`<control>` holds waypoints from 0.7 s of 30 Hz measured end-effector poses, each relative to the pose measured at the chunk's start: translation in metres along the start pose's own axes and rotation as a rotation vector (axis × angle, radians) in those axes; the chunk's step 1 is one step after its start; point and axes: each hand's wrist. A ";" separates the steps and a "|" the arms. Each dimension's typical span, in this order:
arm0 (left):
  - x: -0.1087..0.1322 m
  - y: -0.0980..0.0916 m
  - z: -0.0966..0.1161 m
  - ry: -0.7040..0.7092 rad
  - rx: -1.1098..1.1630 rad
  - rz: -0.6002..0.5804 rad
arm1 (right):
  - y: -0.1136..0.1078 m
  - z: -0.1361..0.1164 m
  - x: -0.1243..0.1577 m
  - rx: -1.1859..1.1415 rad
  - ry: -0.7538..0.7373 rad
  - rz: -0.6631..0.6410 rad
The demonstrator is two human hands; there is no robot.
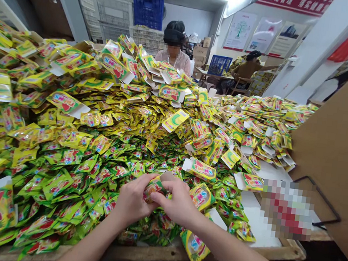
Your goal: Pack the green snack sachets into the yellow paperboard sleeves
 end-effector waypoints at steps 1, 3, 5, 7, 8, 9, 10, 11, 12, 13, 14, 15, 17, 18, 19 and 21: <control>-0.001 -0.002 0.000 0.000 0.042 0.020 | -0.001 0.001 -0.001 -0.074 0.021 0.041; -0.004 -0.005 0.001 -0.073 0.174 0.068 | -0.003 0.000 -0.003 -0.251 0.071 0.139; -0.006 -0.008 0.000 -0.212 0.349 0.059 | -0.002 -0.003 -0.004 -0.449 0.123 0.176; -0.007 -0.009 -0.001 -0.314 0.510 0.023 | -0.002 -0.006 -0.004 -0.632 0.179 0.145; -0.008 -0.009 -0.001 -0.338 0.554 0.014 | -0.002 -0.008 -0.003 -0.704 0.210 0.125; -0.008 -0.010 -0.002 -0.346 0.572 0.018 | -0.003 -0.009 -0.002 -0.766 0.250 0.095; -0.007 -0.010 -0.003 -0.343 0.567 0.025 | -0.005 -0.010 0.000 -0.825 0.307 0.047; -0.007 -0.011 -0.004 -0.332 0.544 0.027 | -0.007 -0.010 0.002 -0.885 0.381 -0.018; -0.007 -0.012 -0.004 -0.311 0.514 0.023 | -0.011 -0.011 0.004 -0.945 0.466 -0.101; -0.006 -0.013 -0.004 -0.281 0.481 0.016 | -0.014 -0.011 0.006 -1.003 0.547 -0.197; -0.006 -0.014 -0.004 -0.245 0.453 0.007 | -0.018 -0.011 0.008 -1.056 0.610 -0.294; -0.005 -0.015 -0.004 -0.208 0.430 -0.007 | -0.021 -0.011 0.009 -1.099 0.649 -0.382; -0.004 -0.017 -0.003 -0.150 0.401 -0.038 | -0.025 -0.011 0.010 -1.140 0.663 -0.512; -0.003 -0.018 -0.002 -0.136 0.401 -0.049 | -0.026 -0.011 0.009 -1.145 0.658 -0.545; -0.003 -0.019 -0.001 -0.135 0.414 -0.057 | -0.026 -0.010 0.008 -1.148 0.654 -0.552; -0.003 -0.019 0.000 -0.171 0.503 -0.060 | -0.024 -0.008 0.004 -1.159 0.643 -0.479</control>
Point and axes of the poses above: each hand's wrist, its own x-axis away from the middle knuckle, its own y-axis out of the palm, z = x × y, and after that the axes turned 1 degree about y, right-handed
